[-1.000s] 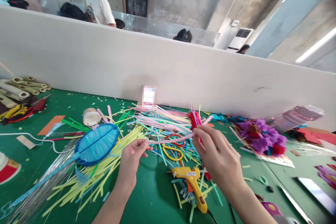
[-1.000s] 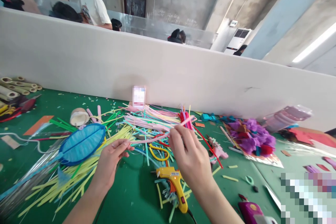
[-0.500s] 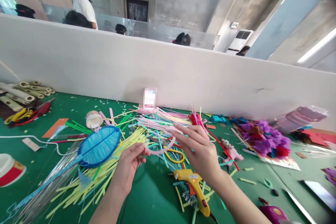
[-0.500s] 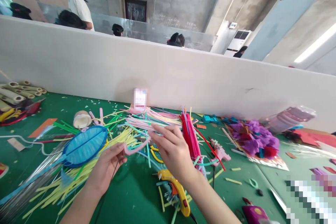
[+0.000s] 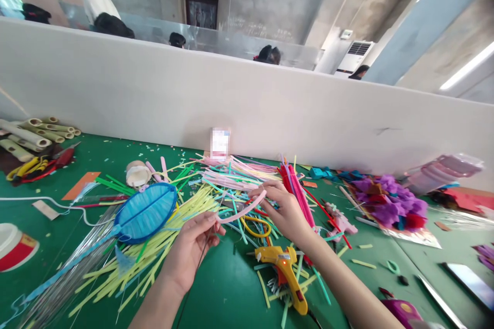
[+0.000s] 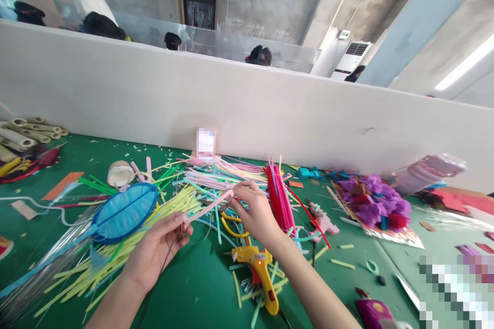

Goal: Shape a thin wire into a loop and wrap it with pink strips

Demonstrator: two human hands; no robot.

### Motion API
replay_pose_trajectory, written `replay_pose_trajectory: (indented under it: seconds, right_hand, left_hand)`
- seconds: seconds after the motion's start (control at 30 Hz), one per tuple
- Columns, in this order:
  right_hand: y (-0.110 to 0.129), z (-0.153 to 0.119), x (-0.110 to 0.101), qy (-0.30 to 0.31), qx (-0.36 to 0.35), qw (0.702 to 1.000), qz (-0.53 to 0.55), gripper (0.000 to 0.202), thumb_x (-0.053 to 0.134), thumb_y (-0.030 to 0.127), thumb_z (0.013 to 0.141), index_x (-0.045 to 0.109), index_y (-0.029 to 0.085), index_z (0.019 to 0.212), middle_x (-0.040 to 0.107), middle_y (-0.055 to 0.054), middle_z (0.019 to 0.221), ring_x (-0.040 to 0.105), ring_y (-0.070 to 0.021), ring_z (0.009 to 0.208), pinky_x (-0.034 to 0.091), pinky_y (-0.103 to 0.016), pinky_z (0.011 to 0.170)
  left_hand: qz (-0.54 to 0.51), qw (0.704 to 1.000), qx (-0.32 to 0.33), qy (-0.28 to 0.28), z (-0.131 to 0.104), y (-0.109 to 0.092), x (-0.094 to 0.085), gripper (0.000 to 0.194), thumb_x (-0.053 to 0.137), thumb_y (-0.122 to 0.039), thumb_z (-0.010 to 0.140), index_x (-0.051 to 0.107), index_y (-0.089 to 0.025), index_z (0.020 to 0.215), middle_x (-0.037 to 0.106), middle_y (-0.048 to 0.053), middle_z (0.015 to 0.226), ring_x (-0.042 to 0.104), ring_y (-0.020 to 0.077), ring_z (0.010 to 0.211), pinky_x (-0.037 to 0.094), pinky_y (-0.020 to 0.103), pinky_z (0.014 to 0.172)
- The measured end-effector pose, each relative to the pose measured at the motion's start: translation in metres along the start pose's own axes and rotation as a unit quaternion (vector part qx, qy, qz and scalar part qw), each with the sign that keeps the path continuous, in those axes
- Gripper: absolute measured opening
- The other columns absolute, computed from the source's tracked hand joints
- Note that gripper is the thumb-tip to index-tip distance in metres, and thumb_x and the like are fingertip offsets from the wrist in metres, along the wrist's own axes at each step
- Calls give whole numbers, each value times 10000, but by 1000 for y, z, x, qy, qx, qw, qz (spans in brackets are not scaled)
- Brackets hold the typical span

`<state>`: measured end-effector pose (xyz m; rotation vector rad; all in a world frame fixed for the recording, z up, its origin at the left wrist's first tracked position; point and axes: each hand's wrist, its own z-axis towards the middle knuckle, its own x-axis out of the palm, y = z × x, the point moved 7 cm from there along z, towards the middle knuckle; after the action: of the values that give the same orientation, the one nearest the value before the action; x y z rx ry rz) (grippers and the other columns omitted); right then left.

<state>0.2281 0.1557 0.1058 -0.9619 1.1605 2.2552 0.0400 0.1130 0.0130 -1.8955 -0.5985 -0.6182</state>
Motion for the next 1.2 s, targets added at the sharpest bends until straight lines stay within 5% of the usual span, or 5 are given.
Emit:
replay_pose_trajectory:
  seconds: [0.27,0.5,0.7,0.9,1.2]
  right_hand:
    - [-59,-7,-3,11,14,985,-173,272,538,176,941,764,241,1076,766,-88,924,626,-268,990,575,-432,820]
    - [-4,-14,0,83,-6,992,-95,830,697,274,852,260,271,1558,378,-81,1576,293,-288,1468,354,-559,1148]
    - [30,0,18,86,-19,983,164,218,699,356,878,732,269,1076,748,-37,1126,569,-221,1264,404,-472,1112]
    - [25,5,33,66,-11,979,193,186,753,417,813,751,236,855,733,-2,798,663,-172,857,361,-469,1094]
    - [28,5,36,46,11,958,284,238,755,434,813,707,212,743,675,1,744,620,-164,796,287,-470,1124]
  left_hand:
    - [-72,994,-47,72,-15,0,19,185,838,-260,679,696,-144,704,573,14,691,571,114,640,453,212,548]
    - [16,1000,-3,3,2,2,5,220,857,-295,662,707,-139,697,618,13,698,617,123,670,446,188,535]
    - [22,1000,-18,4,3,12,8,219,852,-306,677,722,-145,749,638,6,701,620,113,660,437,182,538]
    - [29,999,-36,20,2,18,11,242,856,-305,673,728,-122,767,652,26,700,610,116,661,427,184,540]
    - [-61,989,-78,106,-5,25,21,129,805,-214,757,718,-121,776,645,17,704,609,113,652,457,222,595]
